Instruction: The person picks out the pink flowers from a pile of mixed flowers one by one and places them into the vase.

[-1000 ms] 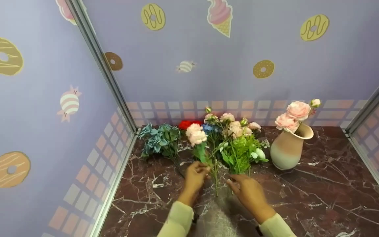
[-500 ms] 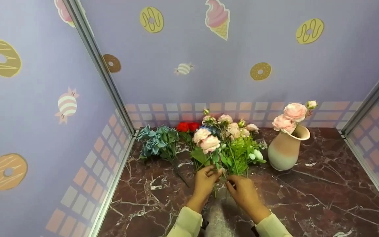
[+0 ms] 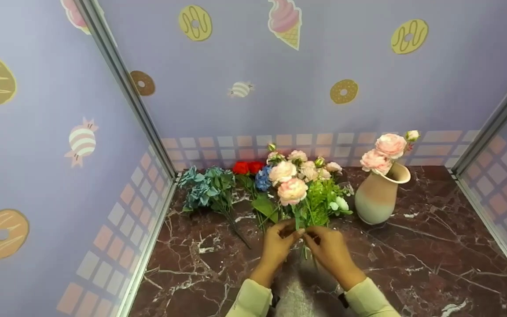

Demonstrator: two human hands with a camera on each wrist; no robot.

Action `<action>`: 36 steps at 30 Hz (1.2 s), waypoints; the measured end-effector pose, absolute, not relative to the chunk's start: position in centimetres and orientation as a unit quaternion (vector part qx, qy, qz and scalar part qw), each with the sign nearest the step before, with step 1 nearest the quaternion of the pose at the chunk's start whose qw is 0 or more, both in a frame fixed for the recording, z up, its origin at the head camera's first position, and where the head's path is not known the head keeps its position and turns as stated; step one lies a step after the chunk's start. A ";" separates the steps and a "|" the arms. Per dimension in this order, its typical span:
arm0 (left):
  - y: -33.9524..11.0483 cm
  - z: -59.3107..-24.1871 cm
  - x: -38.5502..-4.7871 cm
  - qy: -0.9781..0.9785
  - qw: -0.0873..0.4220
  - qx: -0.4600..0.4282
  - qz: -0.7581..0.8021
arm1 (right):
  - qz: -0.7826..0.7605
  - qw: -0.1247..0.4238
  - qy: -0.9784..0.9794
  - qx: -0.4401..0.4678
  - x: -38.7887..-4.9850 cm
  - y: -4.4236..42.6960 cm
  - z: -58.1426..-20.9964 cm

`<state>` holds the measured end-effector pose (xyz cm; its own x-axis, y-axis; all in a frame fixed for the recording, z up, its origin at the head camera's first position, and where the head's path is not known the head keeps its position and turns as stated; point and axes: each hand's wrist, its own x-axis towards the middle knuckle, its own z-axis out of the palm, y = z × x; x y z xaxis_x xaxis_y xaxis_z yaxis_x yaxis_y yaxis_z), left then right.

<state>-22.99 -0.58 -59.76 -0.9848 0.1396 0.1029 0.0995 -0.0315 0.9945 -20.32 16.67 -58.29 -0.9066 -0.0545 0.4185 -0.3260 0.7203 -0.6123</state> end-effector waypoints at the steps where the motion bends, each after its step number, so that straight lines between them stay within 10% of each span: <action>1: -0.7 -59.8 -22.9 0.695 0.015 0.085 0.714 | 0.360 0.198 -0.905 0.109 -20.5 17.1 -57.9; 14: -1.6 -61.5 -22.3 0.707 0.017 0.057 0.705 | 0.202 0.489 -0.842 0.105 -24.8 25.6 -45.9; 36: -2.2 -62.1 -22.1 0.713 0.033 0.065 0.698 | 0.198 0.436 -0.878 -0.010 -27.7 29.6 -46.3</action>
<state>-22.12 -2.19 -62.09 -0.9895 0.1378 0.0437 0.0467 0.0184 0.9987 -27.75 29.61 -46.28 -0.6193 0.1908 0.7616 -0.1541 0.9217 -0.3561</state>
